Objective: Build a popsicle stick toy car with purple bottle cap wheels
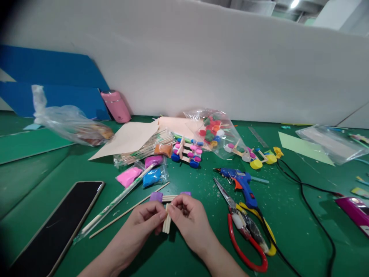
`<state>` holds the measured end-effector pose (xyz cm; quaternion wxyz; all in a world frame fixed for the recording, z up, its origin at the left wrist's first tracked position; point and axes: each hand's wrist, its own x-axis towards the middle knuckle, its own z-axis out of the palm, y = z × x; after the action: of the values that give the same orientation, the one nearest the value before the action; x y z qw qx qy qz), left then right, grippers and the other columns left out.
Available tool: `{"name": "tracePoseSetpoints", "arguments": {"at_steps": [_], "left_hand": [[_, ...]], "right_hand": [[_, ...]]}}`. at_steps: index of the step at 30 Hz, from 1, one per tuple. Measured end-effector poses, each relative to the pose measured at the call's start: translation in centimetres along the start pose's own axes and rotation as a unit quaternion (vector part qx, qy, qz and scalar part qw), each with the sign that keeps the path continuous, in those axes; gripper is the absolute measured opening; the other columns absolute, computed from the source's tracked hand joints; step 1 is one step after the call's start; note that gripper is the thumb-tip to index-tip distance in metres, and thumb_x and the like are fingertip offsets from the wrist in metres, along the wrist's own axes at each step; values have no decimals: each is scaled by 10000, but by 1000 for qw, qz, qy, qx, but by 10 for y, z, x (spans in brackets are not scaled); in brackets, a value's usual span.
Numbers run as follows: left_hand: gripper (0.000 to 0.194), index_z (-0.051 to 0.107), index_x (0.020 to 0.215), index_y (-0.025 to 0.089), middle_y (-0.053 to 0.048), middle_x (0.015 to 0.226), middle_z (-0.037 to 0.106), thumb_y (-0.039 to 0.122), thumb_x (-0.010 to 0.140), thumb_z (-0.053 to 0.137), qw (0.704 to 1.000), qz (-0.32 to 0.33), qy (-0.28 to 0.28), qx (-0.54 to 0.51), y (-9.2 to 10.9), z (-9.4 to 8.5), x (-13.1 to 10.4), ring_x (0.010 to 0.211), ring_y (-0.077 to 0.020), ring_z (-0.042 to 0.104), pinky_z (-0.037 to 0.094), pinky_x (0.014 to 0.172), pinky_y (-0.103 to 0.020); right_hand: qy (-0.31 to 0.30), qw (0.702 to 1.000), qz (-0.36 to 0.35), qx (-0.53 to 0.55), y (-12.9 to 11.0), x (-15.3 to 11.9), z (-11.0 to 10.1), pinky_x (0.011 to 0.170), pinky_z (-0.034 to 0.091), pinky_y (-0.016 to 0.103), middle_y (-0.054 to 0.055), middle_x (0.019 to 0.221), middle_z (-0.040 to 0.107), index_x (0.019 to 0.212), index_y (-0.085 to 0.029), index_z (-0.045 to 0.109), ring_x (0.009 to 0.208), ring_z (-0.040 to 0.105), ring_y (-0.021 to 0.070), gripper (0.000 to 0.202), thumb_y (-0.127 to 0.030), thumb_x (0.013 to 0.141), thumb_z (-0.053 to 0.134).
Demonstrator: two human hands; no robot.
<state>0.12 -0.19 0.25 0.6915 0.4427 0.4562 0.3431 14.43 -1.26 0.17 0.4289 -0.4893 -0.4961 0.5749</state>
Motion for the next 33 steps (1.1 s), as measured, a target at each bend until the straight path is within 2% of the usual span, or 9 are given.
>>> {"name": "tracePoseSetpoints", "arguments": {"at_steps": [3,5,8,11,14,19,25,29,33], "left_hand": [[258,541,568,154,22,513,479,327,757,567,998,44,13,44,0,1,-1,503,-98,417,337,496,-204],[154,607,705,157,-21,628,561,295,756,561,982,125,37,134,-1,1,-2,577,-135,487,395,545,-235],[269,608,982,179,-94,899,635,233,719,597,916,257,79,296,-10,0,-4,787,-217,571,450,704,-319],[314,605,1029,200,-112,966,658,183,715,601,845,335,155,386,-21,-2,-4,907,-258,585,433,814,-358],[329,600,1055,225,-90,944,679,128,742,569,818,385,145,403,-24,-5,-4,848,-227,609,451,775,-319],[340,612,1060,235,-80,933,690,100,753,554,827,400,118,377,-15,-6,-8,806,-213,619,461,728,-293],[273,647,989,239,-65,892,696,131,754,561,886,328,102,311,-6,-3,-9,787,-200,628,468,702,-261],[233,664,941,244,-50,890,702,143,759,560,919,285,82,261,0,-1,-8,793,-187,638,472,717,-245],[236,673,936,238,-50,906,708,136,753,564,930,270,74,238,4,0,-8,810,-185,644,476,733,-238]], "right_hand": [[20,1000,7,22,0,3,1,491,317,202,-46,583,434,657,-164,509,525,386,85,282,-419,751,583],[43,998,10,47,-1,5,2,481,305,194,-54,565,439,669,-159,517,502,380,75,280,-417,739,601],[67,994,20,81,-3,7,4,471,298,191,-49,551,474,676,-152,527,481,385,69,291,-424,729,616],[67,991,31,112,-4,6,7,478,309,196,-33,570,512,687,-150,538,478,406,72,297,-432,726,622],[62,990,31,123,-3,5,9,489,310,199,-28,579,518,695,-150,541,490,416,76,292,-427,731,623],[67,989,27,130,-2,3,8,484,295,195,-39,564,478,678,-151,537,495,390,73,296,-425,717,642],[47,989,15,143,-1,3,6,531,352,194,-14,670,554,888,-167,616,574,464,88,306,-387,687,686],[30,992,1,124,0,2,4,615,408,222,7,738,612,860,-188,645,661,542,122,258,-367,681,694],[20,992,-7,124,0,1,2,620,412,215,1,726,622,840,-193,650,659,553,117,211,-336,691,694]]}}
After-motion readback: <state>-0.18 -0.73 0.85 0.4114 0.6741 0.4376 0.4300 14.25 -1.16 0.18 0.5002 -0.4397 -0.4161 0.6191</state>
